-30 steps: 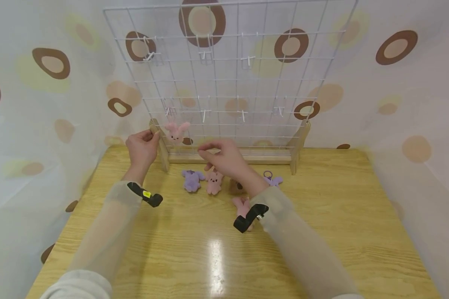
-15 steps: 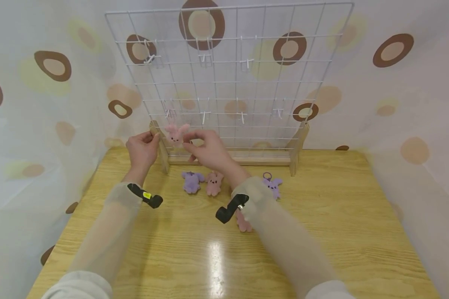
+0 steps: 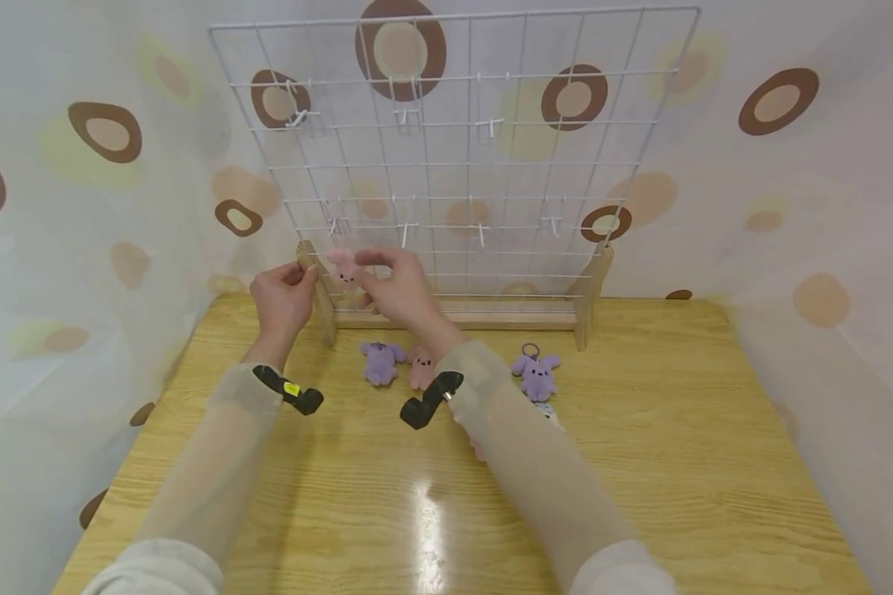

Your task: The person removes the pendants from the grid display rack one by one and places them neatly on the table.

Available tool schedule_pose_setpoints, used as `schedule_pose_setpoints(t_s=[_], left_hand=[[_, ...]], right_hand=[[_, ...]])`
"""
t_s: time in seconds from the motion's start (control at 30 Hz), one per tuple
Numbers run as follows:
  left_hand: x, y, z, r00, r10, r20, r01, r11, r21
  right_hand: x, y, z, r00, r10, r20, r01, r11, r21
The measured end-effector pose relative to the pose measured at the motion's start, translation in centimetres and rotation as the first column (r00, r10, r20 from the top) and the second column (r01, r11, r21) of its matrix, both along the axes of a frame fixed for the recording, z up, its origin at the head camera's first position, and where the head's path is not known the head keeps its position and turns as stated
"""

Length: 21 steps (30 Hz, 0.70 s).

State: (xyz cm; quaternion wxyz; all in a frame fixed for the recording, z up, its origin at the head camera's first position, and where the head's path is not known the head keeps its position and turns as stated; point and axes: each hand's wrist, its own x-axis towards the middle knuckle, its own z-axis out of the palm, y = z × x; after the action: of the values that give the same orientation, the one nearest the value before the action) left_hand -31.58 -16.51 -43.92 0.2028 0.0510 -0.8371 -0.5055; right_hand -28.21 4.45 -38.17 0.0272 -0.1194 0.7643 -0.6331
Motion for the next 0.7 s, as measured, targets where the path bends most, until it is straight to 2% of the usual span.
schedule_pose_setpoints(t_s=[0.3,0.43,0.7], left_hand=[[0.1,-0.2,0.1,1.0,-0.003,0.008,0.003,1.0,0.006],[0.0,-0.2,0.0,1.0,-0.005,0.008,0.005,1.0,0.007],[-0.2,-0.3,-0.3,1.0,-0.005,0.014,0.005,1.0,-0.002]], right_hand=[[-0.7,-1.6,0.2,1.0,0.003,-0.024,-0.001,0.997,0.072],[-1.0,-2.1,0.3,0.999,-0.013,-0.035,0.015,0.999,0.044],[-2.0,-2.4,0.4,0.998,-0.054,0.028,0.053,0.998,0.025]])
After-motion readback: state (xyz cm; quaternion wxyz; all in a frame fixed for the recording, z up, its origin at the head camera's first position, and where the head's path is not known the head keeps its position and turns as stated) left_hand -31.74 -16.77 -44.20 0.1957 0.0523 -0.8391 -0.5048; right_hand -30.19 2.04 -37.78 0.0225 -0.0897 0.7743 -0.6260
